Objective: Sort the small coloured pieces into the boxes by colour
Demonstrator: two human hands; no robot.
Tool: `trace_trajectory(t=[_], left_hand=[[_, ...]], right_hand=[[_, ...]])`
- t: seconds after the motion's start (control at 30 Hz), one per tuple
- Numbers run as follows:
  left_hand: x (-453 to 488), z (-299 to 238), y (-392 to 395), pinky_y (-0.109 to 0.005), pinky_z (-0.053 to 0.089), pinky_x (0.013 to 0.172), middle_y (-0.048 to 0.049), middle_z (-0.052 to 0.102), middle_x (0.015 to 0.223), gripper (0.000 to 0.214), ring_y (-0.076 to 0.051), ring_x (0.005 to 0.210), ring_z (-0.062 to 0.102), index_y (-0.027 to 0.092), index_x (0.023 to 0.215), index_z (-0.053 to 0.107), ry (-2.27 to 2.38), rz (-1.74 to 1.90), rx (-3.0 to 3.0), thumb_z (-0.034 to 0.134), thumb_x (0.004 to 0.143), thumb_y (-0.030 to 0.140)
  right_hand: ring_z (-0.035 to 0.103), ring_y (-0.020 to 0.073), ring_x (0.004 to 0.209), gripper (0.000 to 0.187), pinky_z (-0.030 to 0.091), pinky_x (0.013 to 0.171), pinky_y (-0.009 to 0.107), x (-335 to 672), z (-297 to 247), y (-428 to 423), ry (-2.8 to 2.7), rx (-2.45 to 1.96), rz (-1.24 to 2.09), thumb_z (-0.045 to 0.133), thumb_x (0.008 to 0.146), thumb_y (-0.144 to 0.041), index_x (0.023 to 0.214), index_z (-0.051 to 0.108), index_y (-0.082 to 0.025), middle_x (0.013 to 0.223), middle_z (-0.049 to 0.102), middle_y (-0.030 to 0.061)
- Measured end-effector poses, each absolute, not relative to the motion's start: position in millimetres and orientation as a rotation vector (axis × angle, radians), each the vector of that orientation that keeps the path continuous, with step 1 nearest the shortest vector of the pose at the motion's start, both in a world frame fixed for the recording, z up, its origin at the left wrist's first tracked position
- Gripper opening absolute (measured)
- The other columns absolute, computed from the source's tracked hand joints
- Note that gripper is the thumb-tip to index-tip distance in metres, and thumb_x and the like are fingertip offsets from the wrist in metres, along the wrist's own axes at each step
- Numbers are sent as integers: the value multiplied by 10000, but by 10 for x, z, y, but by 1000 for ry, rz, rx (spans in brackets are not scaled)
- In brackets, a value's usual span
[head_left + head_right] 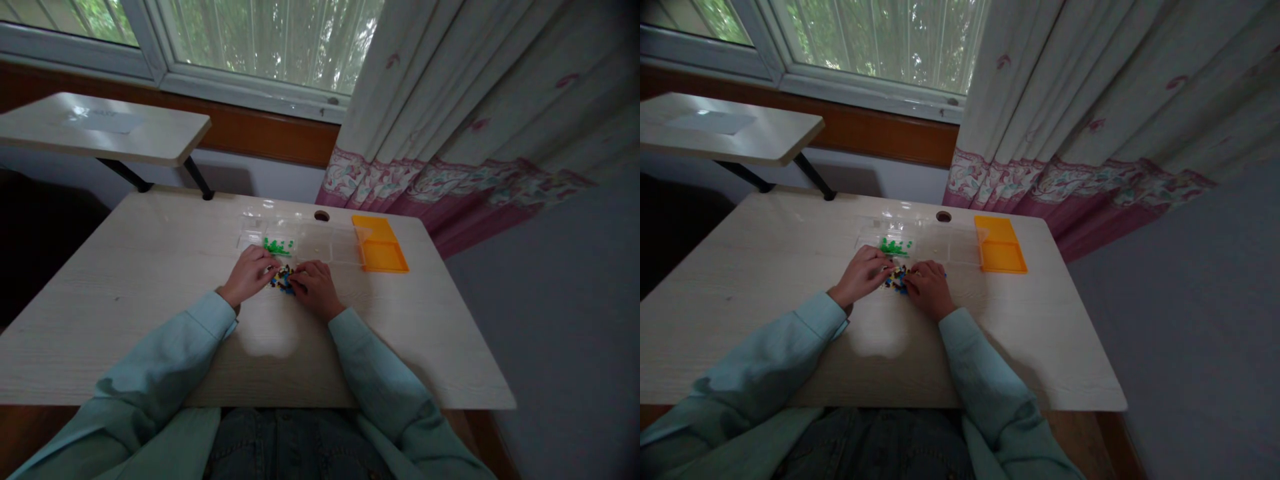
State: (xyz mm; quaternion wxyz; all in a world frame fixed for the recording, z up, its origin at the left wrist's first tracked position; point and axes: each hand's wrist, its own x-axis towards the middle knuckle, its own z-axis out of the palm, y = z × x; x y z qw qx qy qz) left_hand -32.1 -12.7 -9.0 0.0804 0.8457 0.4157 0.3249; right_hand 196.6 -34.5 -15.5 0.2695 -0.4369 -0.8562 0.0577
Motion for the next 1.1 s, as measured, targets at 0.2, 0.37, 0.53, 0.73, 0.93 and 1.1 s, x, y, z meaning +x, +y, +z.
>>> trace_trajectory(t=[0.2, 0.37, 0.53, 0.73, 0.93, 1.1], left_hand=[[-310, -85, -145, -384, 437, 861, -68, 635, 931, 206, -227, 947, 561, 224, 939, 714, 1229, 933, 2525, 573, 933, 374], [-299, -92, -145, -387, 441, 861, -70, 632, 938, 202, -229, 948, 560, 225, 920, 713, 1250, 919, 2530, 579, 929, 375], [-302, -100, -142, -388, 443, 856, -67, 627, 931, 192, -232, 945, 558, 233, 932, 711, 1229, 923, 2531, 578, 927, 371], [-303, -85, -141, -382, 443, 847, -70, 627, 928, 207, -229, 944, 551, 222, 919, 709, 1237, 936, 2521, 565, 934, 371], [-307, -88, -138, -389, 442, 855, -69, 632, 940, 202, -228, 949, 549, 216, 918, 703, 1237, 930, 2527, 566, 937, 363], [-305, -82, -139, -395, 444, 866, -68, 634, 943, 190, -230, 953, 555, 217, 932, 701, 1230, 929, 2534, 566, 936, 351]], right_hand=[[508, 219, 1016, 155, 352, 868, 367, 1899, -127, -347, -2341, -1158, 104, 594, 923, -319, 969, 735, -272, 1013, 670, 51], [508, 226, 1001, 132, 342, 866, 384, 1882, -68, -370, -2336, -1234, 41, 621, 904, -341, 925, 725, -261, 998, 666, 51], [509, 229, 994, 107, 340, 868, 391, 1901, -81, -366, -2278, -1288, 16, 633, 894, -322, 893, 714, -252, 986, 659, 57], [505, 222, 971, 162, 332, 848, 384, 1813, -78, -393, -2335, -1246, 23, 588, 929, -363, 933, 718, -266, 983, 660, 54], [498, 240, 989, 164, 333, 850, 392, 1778, -41, -406, -2330, -1315, 66, 627, 900, -394, 946, 707, -258, 989, 648, 63], [498, 239, 1000, 107, 339, 860, 391, 1770, -70, -397, -2302, -1346, 87, 615, 909, -307, 917, 708, -256, 987, 650, 61]])
